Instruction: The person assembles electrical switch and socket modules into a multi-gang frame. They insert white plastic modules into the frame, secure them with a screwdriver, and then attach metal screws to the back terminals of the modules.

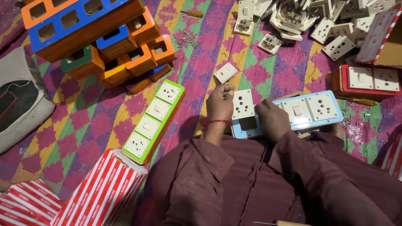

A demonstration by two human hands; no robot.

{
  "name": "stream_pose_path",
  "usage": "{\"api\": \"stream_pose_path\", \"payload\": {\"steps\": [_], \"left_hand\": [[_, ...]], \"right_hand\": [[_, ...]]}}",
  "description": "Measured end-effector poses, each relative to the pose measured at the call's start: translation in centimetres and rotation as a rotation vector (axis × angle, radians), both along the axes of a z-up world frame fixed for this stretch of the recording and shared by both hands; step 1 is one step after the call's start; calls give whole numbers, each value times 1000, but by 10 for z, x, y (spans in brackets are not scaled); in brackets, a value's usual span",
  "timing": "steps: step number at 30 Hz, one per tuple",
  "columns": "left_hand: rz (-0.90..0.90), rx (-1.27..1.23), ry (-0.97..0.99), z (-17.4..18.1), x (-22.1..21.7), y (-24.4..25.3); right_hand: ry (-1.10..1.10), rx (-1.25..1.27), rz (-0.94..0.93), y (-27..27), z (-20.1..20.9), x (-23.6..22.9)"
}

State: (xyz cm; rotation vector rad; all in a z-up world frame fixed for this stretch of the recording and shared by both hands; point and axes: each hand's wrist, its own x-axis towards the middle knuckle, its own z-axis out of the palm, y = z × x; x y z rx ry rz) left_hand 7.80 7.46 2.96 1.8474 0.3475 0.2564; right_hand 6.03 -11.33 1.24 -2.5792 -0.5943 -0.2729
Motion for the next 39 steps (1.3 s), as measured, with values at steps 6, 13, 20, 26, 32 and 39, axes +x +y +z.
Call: {"api": "stream_pose_path", "payload": {"steps": [6, 13, 20, 26, 32, 39], "left_hand": [[-219, -107, -40, 1, -3, -5], [-298, -124, 28, -5, -7, -12], [-248, 41, 132, -25, -7, -8], [-290, 69, 244, -42, -6, -9], [-170, 493, 120, -25, -19, -23], [-471, 661, 12, 11, -31, -21]], "right_hand": [[465, 944, -132, -16, 22, 9], [423, 942, -51, -16, 7, 6], [299, 528, -170, -15, 7, 4], [212, 360, -170, -16, 3, 5], [167, 416, -164, -21, 1, 7], [137, 341, -107, -17, 5, 2]]}}
